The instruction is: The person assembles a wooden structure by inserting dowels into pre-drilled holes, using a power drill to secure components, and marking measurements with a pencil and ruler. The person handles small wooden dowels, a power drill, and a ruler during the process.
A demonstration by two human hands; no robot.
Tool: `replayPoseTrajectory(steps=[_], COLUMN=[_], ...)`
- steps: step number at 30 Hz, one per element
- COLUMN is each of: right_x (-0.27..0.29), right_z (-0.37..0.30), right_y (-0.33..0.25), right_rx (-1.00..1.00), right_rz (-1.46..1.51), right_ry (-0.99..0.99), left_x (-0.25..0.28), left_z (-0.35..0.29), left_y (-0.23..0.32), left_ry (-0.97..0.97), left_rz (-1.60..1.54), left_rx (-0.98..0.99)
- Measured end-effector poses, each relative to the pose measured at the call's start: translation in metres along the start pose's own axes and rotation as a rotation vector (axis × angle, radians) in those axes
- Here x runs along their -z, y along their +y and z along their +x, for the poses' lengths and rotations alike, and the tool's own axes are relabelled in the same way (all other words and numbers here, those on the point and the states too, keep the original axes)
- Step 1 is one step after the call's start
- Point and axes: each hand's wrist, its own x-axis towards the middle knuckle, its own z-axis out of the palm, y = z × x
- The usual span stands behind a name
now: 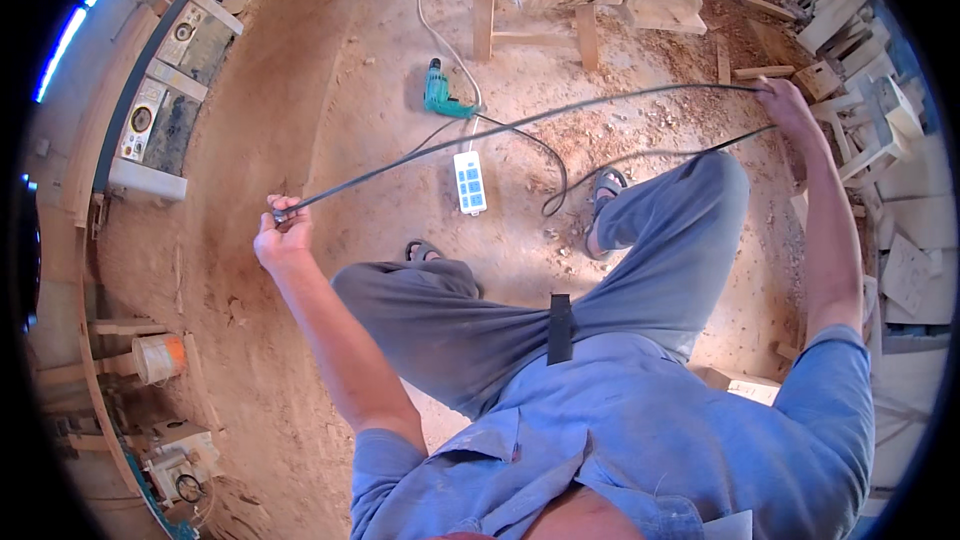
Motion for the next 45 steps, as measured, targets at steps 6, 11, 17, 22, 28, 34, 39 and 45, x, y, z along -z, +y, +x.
replayPoseTrajectory(steps=[6,11,17,22,28,34,39,45], right_x=[-0.055,-0.109,-0.169,-0.240,-0.322,-0.322,-0.302,-0.317], right_z=[-0.004,-0.002,0.009,-0.028,0.001,0.062,0.109,0.142], right_y=[0.224,0.205,-0.128,-0.303,-0.291,-0.171,-0.194,-0.231], right_rx=[-0.310,-0.237,0.087,-0.216,-0.939,-1.203,-0.973,-0.585], right_rz=[-0.305,-0.226,0.477,1.025,1.759,1.663,1.629,1.223], right_ry=[-0.008,0.037,-0.237,-0.874,-0.730,-0.274,-0.153,-0.179], left_x=[0.038,0.031,0.012,0.052,0.154,0.099,0.083,0.062], left_z=[0.021,0.025,-0.058,-0.141,-0.187,-0.178,-0.151,-0.110], left_y=[0.060,-0.005,-0.146,-0.235,-0.270,-0.197,-0.133,-0.103], left_ry=[-0.032,-0.029,-0.244,-0.381,-0.650,-0.911,-0.947,-0.939], left_rz=[0.088,0.272,0.868,1.133,1.501,1.976,2.213,2.367], left_rx=[-0.164,-0.138,-0.162,0.215,0.303,0.325,0.366,0.321])
